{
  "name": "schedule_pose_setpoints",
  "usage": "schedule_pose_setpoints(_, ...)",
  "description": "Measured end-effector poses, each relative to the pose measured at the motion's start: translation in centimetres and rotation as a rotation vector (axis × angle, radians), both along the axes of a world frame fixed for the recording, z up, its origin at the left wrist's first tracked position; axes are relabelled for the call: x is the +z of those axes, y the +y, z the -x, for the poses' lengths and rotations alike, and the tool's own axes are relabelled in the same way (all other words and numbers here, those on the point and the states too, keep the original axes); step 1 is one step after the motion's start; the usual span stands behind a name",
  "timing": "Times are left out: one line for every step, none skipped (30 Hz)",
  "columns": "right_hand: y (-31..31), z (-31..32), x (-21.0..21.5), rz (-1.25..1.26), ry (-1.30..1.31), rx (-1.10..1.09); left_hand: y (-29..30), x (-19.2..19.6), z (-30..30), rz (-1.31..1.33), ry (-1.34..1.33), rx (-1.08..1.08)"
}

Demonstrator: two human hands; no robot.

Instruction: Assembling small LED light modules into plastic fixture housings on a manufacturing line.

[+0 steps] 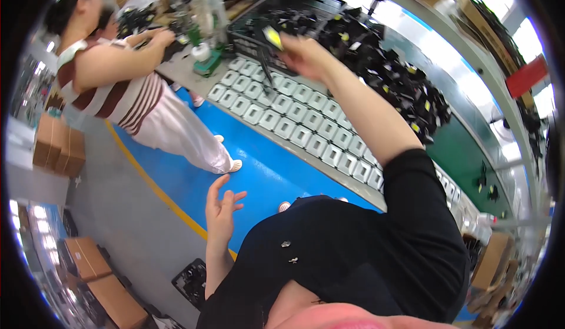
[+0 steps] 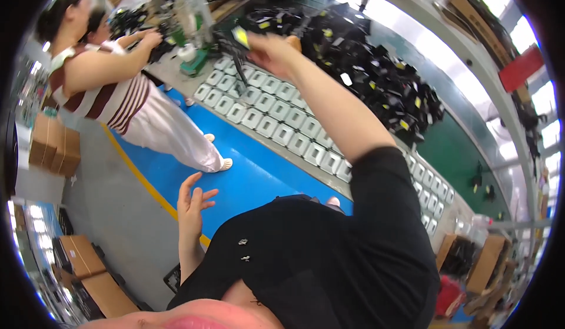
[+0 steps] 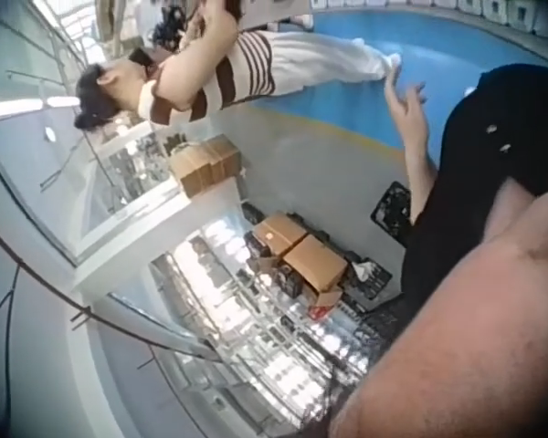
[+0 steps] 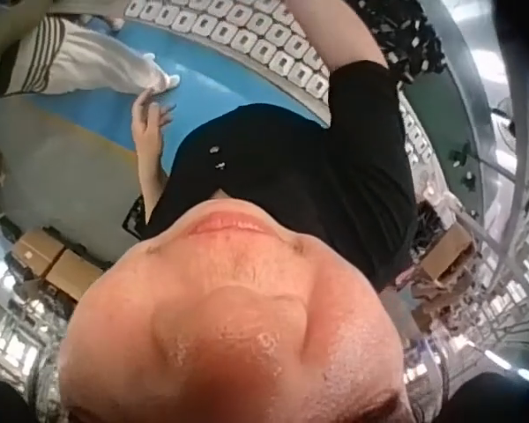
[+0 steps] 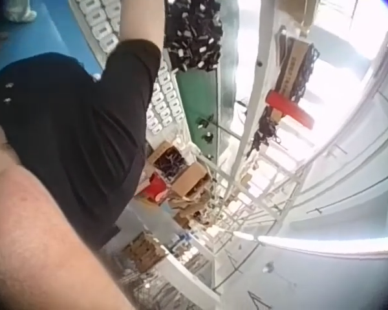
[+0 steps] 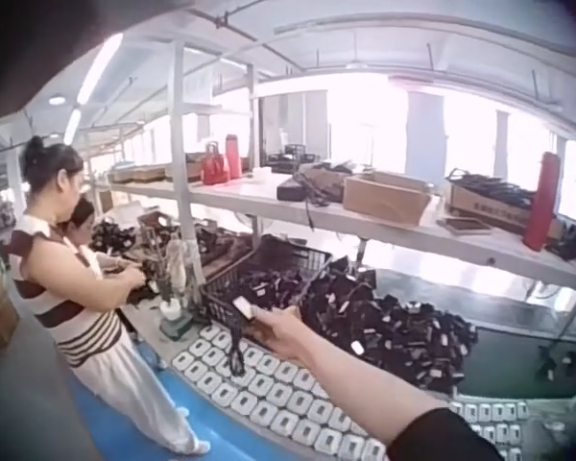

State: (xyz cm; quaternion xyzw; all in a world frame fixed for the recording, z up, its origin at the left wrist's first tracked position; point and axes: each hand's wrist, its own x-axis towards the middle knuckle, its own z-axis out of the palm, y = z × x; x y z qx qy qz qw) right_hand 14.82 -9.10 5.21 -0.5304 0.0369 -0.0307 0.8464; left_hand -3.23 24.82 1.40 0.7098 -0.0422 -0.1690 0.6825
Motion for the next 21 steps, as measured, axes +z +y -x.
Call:
schedule_pose_setpoints(-1.6, -2.3, 1.0, -0.059, -0.011, 0.018, -0.4, -0.2, -0.1, -0.011, -0.002, 0.004)
schedule_pose_setpoints(-2.9, -3.2, 1.7, -0.119, -0.022, 0.039, -0.7, 0.1, 0.0, -0.031, 0.021, 0.02)
schedule_pose_setpoints(-3.3, -3.5, 1.5, -0.016, -0.097, 0.029, -1.1, 0.4, 0.5, -0.018, 0.002, 0.031)
schedule_pose_setpoints(-3.7, -4.6, -0.5, 0.408, -0.091, -0.022, -1.5, 0.5, 0.8, -0.003, -0.017, 0.053)
schedule_pose_setpoints(-2.2, -3.7, -0.2, 0.215, 0.137, -0.013, -1.5, -0.1, 0.8, 0.0, -0.013, 0.05)
schedule_pose_setpoints(-0.8, -2.3, -1.3, 0.191, 0.118, -0.007, -2.1, 0.1, 0.9, -0.026, -0.004, 0.039)
schedule_pose_setpoints(-1.3, 0.1, -2.4, 0.382, 0.05, 0.109, -2.6, 0.1, 0.9, -0.046, 0.008, 0.028)
schedule_pose_setpoints(-3.5, 1.3, -6.1, 0.521, -0.178, 0.119, -3.6, 0.1, 0.6, -0.093, -0.015, -0.025)
schedule_pose_setpoints(-3.9, 5.9, -5.0, 0.396, 0.074, 0.159, -4.6, 0.1, 0.8, -0.127, -0.008, -0.028)
schedule_pose_setpoints(-6.5, 8.7, -6.9, 0.425, 0.151, 0.104, -5.6, 0.0, 0.9, -0.134, -0.005, -0.058)
schedule_pose_setpoints(-9.8, 11.0, -9.0, 0.453, 0.221, 0.027, -6.7, 0.2, 0.8, -0.149, 0.002, -0.09)
schedule_pose_setpoints(-12.7, 14.6, -8.5, 0.498, 0.336, -0.073, -7.7, 0.2, 0.9, -0.165, 0.012, -0.109)
schedule_pose_setpoints(-17.0, 17.2, -11.2, 0.472, 0.392, -0.194, -9.0, 0.4, 1.1, -0.17, 0.008, -0.13)
schedule_pose_setpoints(-21.0, 20.5, -12.7, 0.346, 0.344, -0.319, -10.2, 0.5, 1.4, -0.177, 0.035, -0.15)
schedule_pose_setpoints(-24.2, 24.0, -12.5, 0.276, 0.412, -0.454, -11.4, 0.5, 1.8, -0.183, 0.062, -0.161)
schedule_pose_setpoints(-28.3, 27.4, -14.0, 0.216, 0.473, -0.615, -13.0, 0.7, 2.0, -0.188, 0.058, -0.177)
schedule_pose_setpoints(-32.4, 30.7, -15.8, 0.199, 0.469, -0.686, -14.4, 0.8, 2.4, -0.215, 0.076, -0.207)
schedule_pose_setpoints(-35.9, 33.9, -17.0, 0.204, 0.533, -0.795, -15.7, 0.8, 2.7, -0.241, 0.095, -0.237)
schedule_pose_setpoints(-38.5, 36.2, -17.7, 0.201, 0.603, -0.92, -17.1, 1.0, 3.1, -0.252, 0.096, -0.234)
schedule_pose_setpoints(-41.7, 38.7, -19.1, 0.206, 0.67, -0.99, -18.5, 1.0, 3.5, -0.255, 0.115, -0.246)
schedule_pose_setpoints(-44.4, 40.7, -20.1, 0.187, 0.725, -1.024, -19.7, 0.9, 3.9, -0.256, 0.136, -0.252)
